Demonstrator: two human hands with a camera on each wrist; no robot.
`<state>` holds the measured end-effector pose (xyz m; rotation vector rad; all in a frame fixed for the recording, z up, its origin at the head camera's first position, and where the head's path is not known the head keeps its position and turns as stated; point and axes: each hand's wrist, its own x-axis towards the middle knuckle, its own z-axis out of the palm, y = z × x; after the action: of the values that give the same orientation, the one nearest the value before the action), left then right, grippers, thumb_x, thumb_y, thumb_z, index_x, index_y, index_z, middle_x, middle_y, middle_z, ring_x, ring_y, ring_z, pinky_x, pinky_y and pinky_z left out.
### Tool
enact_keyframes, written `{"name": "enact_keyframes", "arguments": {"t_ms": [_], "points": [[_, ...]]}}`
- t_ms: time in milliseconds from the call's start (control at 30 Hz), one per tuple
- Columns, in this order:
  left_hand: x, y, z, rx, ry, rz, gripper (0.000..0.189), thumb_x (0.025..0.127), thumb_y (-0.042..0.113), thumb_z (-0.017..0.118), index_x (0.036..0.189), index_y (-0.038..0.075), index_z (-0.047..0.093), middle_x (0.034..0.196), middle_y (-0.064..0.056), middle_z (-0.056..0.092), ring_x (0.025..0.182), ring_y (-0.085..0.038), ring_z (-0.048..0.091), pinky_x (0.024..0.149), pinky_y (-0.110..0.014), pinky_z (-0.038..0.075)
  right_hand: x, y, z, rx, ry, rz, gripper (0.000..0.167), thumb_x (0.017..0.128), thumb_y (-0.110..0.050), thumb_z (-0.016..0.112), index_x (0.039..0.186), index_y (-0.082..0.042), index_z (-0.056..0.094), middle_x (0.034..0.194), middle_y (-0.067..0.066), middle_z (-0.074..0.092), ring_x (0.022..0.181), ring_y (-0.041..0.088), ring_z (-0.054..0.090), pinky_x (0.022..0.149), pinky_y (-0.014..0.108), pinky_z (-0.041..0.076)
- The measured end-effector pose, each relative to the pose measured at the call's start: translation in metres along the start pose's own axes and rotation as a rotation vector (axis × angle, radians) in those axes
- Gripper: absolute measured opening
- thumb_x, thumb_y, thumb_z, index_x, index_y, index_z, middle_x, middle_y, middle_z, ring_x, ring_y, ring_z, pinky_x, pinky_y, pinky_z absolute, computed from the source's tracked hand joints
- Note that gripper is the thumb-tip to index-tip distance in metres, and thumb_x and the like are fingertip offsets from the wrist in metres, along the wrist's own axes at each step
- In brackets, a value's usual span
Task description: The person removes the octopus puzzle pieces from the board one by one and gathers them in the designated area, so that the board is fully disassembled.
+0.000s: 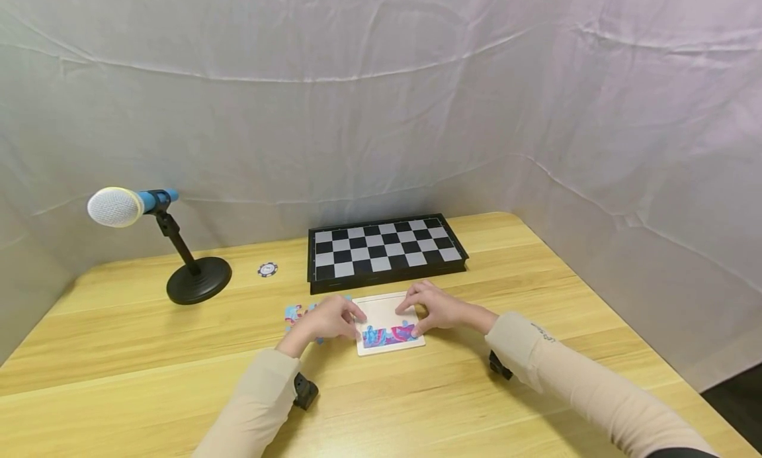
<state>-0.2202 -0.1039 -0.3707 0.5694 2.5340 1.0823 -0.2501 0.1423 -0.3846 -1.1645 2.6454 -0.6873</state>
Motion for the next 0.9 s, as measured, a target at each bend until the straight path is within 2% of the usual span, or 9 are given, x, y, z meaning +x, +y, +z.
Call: {"name": "enact_keyframes", "arguments": {"t_ms": [233,533,900], "points": [[0.0,0.003,0.0,0.028,-0.038,-0.018,0.028,0.07,0.002,0.073,0.097,0.0,0.067,0.059,0.0,0.05,0.05,-0.009,0.039,0.046,-0.02,0.032,0.0,0.001,0.0,0.009,-0.005,-0.043,0.041,0.066,-0.022,0.076,0.104,-0.01,0.066,0.1,0.001,0.051,0.097,0.019,0.038,0.082,0.034,0.035],[-0.003,0.01,0.0,0.063,-0.07,-0.008,0.025,0.07,0.0,0.072,0.095,0.001,0.069,0.06,0.0,0.052,0.052,-0.01,0.04,0.047,-0.021,0.033,0.0,0.001,0.0,0.043,-0.036,-0.061,0.034,0.069,-0.018,0.074,0.102,-0.012,0.068,0.094,-0.004,0.049,0.094,0.016,0.037,0.079,0.031,0.034],[-0.002,0.013,0.001,0.087,-0.066,-0.035,0.025,0.069,0.0,0.073,0.093,0.002,0.069,0.065,0.0,0.058,0.056,-0.01,0.045,0.05,-0.021,0.038,0.001,0.0,0.0,0.028,-0.062,-0.142,0.035,0.071,-0.015,0.072,0.105,-0.012,0.067,0.092,-0.006,0.048,0.091,0.014,0.035,0.078,0.03,0.032]]}}
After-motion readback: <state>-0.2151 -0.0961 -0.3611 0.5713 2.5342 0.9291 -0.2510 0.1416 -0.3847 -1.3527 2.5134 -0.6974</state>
